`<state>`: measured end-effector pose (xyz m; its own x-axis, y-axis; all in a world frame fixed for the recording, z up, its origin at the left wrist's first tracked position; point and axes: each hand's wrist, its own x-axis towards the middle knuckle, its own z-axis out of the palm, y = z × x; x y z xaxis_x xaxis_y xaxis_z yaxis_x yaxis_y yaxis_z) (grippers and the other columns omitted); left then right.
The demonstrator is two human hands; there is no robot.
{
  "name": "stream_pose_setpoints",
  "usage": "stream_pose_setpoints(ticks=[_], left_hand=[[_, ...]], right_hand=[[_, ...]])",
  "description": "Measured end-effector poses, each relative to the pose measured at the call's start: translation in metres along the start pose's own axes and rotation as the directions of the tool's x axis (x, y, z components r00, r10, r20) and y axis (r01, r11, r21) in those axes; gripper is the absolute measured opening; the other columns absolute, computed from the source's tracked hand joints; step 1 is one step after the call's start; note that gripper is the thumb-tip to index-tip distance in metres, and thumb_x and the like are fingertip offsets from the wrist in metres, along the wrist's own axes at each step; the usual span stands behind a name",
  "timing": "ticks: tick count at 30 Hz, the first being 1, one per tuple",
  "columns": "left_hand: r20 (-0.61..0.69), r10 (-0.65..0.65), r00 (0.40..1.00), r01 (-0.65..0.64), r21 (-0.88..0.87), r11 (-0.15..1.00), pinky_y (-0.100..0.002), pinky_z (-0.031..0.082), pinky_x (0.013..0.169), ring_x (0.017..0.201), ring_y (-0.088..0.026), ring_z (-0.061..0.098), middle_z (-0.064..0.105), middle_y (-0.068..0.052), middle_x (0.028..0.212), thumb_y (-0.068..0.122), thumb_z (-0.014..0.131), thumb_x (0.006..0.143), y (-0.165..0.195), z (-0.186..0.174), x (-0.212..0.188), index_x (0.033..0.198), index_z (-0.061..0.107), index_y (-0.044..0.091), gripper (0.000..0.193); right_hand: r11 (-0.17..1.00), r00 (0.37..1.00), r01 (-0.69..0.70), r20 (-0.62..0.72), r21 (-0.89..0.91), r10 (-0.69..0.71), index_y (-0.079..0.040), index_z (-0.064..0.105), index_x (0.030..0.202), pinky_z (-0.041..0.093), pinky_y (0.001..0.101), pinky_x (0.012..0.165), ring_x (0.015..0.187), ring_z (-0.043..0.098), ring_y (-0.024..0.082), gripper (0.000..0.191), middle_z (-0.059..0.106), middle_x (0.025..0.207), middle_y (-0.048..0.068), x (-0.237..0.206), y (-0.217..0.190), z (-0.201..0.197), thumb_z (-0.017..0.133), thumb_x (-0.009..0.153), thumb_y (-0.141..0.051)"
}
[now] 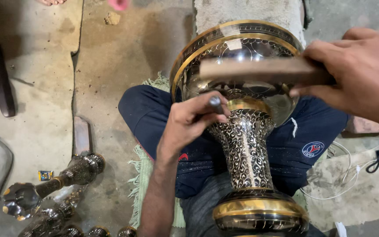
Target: The person sits on the floor with an ornate brass vase on their lap, holding a metal punch against the vase's surface and striking it with a wooden mallet to shape or decorate the metal. They reposition the punch repeatedly and briefly handle a small red-tipped tool between hammering sequences.
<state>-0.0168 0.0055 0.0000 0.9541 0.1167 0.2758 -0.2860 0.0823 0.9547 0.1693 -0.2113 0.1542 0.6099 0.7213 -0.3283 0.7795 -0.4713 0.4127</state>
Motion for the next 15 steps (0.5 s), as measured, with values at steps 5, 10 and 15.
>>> stream_pose_setpoints(ticks=[5, 10, 15], left_hand=[[-0.094, -0.030, 0.995, 0.028, -0.012, 1.000, -0.028, 0.065, 0.094, 0.102, -0.014, 0.075, 0.076, -0.008, 0.108, -0.009, 0.072, 0.096, 0.000, 0.009, -0.008, 0.133, 0.064, -0.001, 0.038], [-0.100, -0.005, 0.995, -0.003, -0.079, 0.997, -0.029, 0.065, 0.096, 0.104, -0.015, 0.075, 0.075, -0.009, 0.110, -0.012, 0.070, 0.097, -0.006, 0.011, -0.006, 0.134, 0.064, -0.002, 0.039], [-0.115, -0.069, 0.991, 0.059, -0.088, 0.994, -0.029, 0.066, 0.094, 0.102, -0.016, 0.076, 0.076, -0.009, 0.111, -0.013, 0.068, 0.095, -0.008, 0.008, -0.008, 0.136, 0.060, -0.004, 0.042]], right_hand=[[0.991, 0.963, -0.064, 0.252, -0.115, 0.091, -0.022, 0.064, 0.115, 0.059, 0.0268, 0.063, 0.062, 0.069, 0.012, 0.016, 0.072, 0.079, -0.001, 0.008, -0.014, -0.010, 0.061, 0.104, -0.033], [0.995, 1.000, -0.003, 0.001, -0.101, 0.003, -0.019, 0.065, 0.111, 0.059, 0.0319, 0.068, 0.070, 0.071, 0.015, 0.021, 0.071, 0.082, 0.001, 0.007, -0.020, -0.033, 0.067, 0.097, -0.034], [0.950, 0.993, -0.108, -0.006, 0.293, 0.115, -0.016, 0.066, 0.111, 0.059, 0.0358, 0.073, 0.073, 0.073, 0.020, 0.022, 0.071, 0.080, 0.008, 0.004, -0.020, -0.047, 0.072, 0.090, -0.018]])
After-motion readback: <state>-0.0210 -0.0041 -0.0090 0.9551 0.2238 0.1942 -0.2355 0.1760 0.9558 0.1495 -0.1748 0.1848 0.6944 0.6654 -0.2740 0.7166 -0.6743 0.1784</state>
